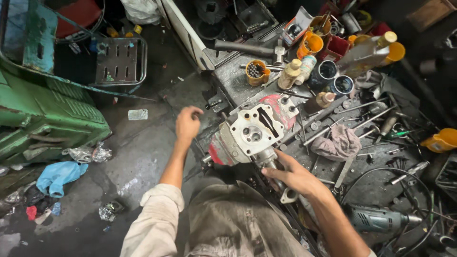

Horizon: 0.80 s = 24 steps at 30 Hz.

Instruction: The person cleans a metal engine part with a cloth, then uses a T-handle wrench to tighten bolts on the part clamped in a vise. The person repeatedly adjusts the part and checks bolt tightness while working at a cluttered workbench.

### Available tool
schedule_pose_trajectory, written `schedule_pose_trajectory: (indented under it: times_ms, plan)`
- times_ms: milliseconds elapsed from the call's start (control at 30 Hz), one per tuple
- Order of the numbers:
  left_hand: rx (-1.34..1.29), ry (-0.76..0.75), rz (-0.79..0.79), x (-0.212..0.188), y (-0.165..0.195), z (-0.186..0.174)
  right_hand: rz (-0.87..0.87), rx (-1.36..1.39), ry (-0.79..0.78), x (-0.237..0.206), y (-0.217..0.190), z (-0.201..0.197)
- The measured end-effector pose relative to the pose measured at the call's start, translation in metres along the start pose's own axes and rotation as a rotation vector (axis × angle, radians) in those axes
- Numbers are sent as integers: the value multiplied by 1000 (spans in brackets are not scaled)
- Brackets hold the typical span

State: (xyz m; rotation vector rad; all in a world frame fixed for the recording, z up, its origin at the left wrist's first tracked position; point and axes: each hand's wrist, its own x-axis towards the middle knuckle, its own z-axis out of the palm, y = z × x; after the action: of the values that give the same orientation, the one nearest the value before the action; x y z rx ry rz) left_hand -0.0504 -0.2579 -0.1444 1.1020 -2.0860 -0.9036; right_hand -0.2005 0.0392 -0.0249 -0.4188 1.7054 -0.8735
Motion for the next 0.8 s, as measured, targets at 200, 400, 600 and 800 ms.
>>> schedule_pose_trajectory:
  times_ms: [200, 400, 600, 800]
  plan:
    - [-23, -25, -234, -10, -19, 3, 82, 13, -6, 16, -9, 1]
    - [-74, -94, -389, -3, -30, 10, -155, -64, -40, 24, -2, 4]
    - [-678, -118, -675, -25, -35, 15, -11, 47, -51, 22, -7, 6]
    - [-769, -179, -786, -46, -20, -2, 21, 140, -36, 18, -17, 7]
